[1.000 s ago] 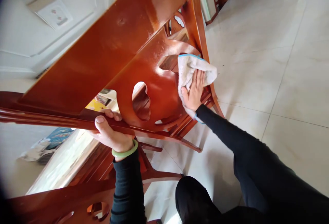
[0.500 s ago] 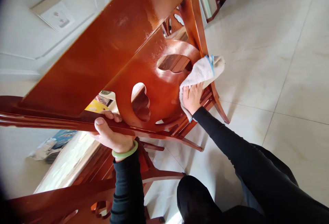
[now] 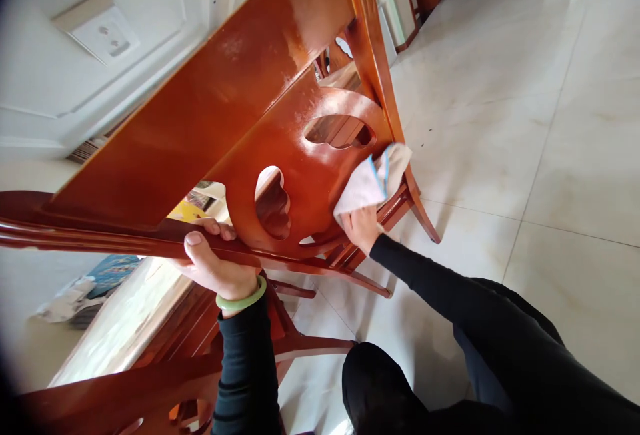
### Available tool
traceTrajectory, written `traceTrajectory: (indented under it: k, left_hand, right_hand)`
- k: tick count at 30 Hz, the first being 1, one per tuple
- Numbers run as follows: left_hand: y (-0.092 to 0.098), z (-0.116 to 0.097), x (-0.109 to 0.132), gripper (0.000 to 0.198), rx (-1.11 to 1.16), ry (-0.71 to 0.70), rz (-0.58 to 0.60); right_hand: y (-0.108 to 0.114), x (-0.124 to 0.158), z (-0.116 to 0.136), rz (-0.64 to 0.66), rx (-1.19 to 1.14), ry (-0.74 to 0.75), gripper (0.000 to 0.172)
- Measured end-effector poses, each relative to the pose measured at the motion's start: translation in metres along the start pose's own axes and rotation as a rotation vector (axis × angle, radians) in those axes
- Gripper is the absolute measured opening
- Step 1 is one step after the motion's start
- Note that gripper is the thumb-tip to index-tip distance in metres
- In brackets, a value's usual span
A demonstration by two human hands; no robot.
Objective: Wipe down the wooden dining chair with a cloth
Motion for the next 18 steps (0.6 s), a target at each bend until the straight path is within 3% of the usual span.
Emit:
traceTrajectory:
  k: [2, 8, 14, 18]
  left_hand:
    - [-0.001, -0.001, 0.0, 0.028, 0.026, -0.005, 0.002]
    - [0.0, 0.001, 0.002, 0.022, 0.074, 0.004, -0.003]
    - [0.005, 0.007, -0.001, 0.039, -0.031, 0.03, 0.022]
    - [0.005, 0.006, -0.001, 0.048, -0.084, 0.033, 0.036]
  right_hand:
    - [-0.004, 0.007, 0.002, 0.033, -0.009, 0.012, 0.046]
    - [-0.006, -0.019, -0.014, -0.055, 0.045, -0.082, 0.055]
    - [-0.015, 0.025, 0.005, 0.01, 0.018, 0.024, 0.044]
    - [-0.005, -0.008, -0.011, -0.049, 0.033, -0.01, 0.039]
Point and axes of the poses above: each hand's wrist, its own x-axis away from the middle knuckle, its own y-axis out of the back of the hand, z = x × y, the point moved 3 cm from there along -x, towards the middle knuckle, and after that the axes turned 6 degrees about -x, right-handed, at the moved point
